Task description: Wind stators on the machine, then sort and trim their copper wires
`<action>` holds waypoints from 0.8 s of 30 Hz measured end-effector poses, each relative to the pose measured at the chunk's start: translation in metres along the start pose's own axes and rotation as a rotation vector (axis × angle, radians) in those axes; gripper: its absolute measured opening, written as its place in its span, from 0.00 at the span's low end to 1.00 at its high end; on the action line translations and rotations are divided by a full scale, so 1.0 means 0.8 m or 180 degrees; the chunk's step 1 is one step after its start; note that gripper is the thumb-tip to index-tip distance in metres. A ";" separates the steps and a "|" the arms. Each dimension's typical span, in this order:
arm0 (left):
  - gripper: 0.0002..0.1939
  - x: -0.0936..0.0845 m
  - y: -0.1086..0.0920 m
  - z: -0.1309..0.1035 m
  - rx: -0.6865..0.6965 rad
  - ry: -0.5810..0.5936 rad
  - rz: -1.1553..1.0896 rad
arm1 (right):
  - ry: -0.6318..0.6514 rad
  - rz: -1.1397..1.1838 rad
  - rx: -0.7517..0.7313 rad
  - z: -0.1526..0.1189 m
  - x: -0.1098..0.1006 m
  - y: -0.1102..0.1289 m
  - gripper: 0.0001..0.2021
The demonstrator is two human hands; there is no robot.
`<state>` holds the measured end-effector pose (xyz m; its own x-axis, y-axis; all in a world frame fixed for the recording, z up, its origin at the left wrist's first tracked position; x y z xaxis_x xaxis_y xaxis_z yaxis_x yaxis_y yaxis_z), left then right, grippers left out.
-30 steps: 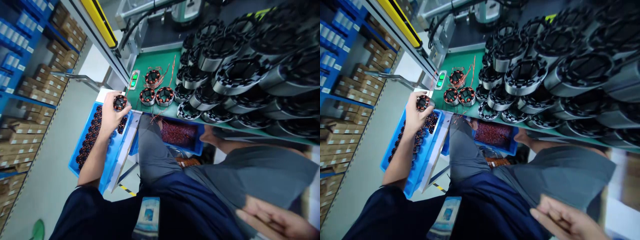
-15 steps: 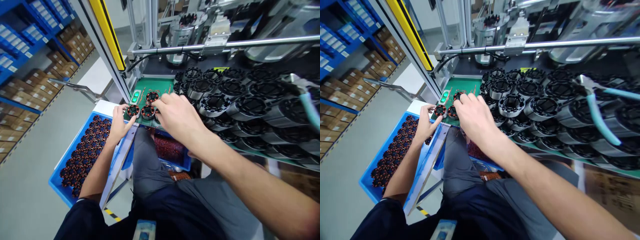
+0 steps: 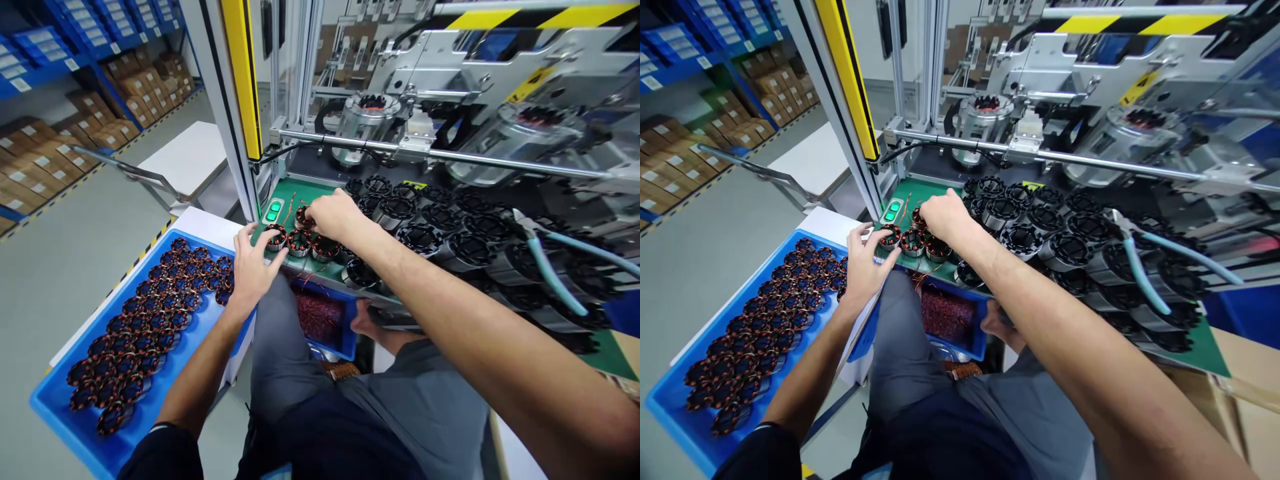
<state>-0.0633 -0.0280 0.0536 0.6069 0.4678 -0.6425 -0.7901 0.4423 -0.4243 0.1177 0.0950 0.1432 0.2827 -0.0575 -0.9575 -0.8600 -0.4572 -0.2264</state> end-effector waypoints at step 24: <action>0.67 -0.064 -0.160 -0.031 0.0199 0.1760 -0.3323 | -0.1121 0.0994 -0.1541 -0.286 -0.055 -0.037 0.19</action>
<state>0.0050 -0.1278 0.1249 0.8244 -0.5301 -0.1986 0.0812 0.4580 -0.8853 0.2280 -0.0920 0.2327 -0.1743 0.0039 -0.9847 -0.5684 -0.8169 0.0974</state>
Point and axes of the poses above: each hand's wrist, its own z-axis towards the middle knuckle, its own x-axis out of the palm, y = z × x, the point moved 4 cm from there along z, towards the middle knuckle, and after that the axes turned 11 degrees about x, right-handed, at the moved point
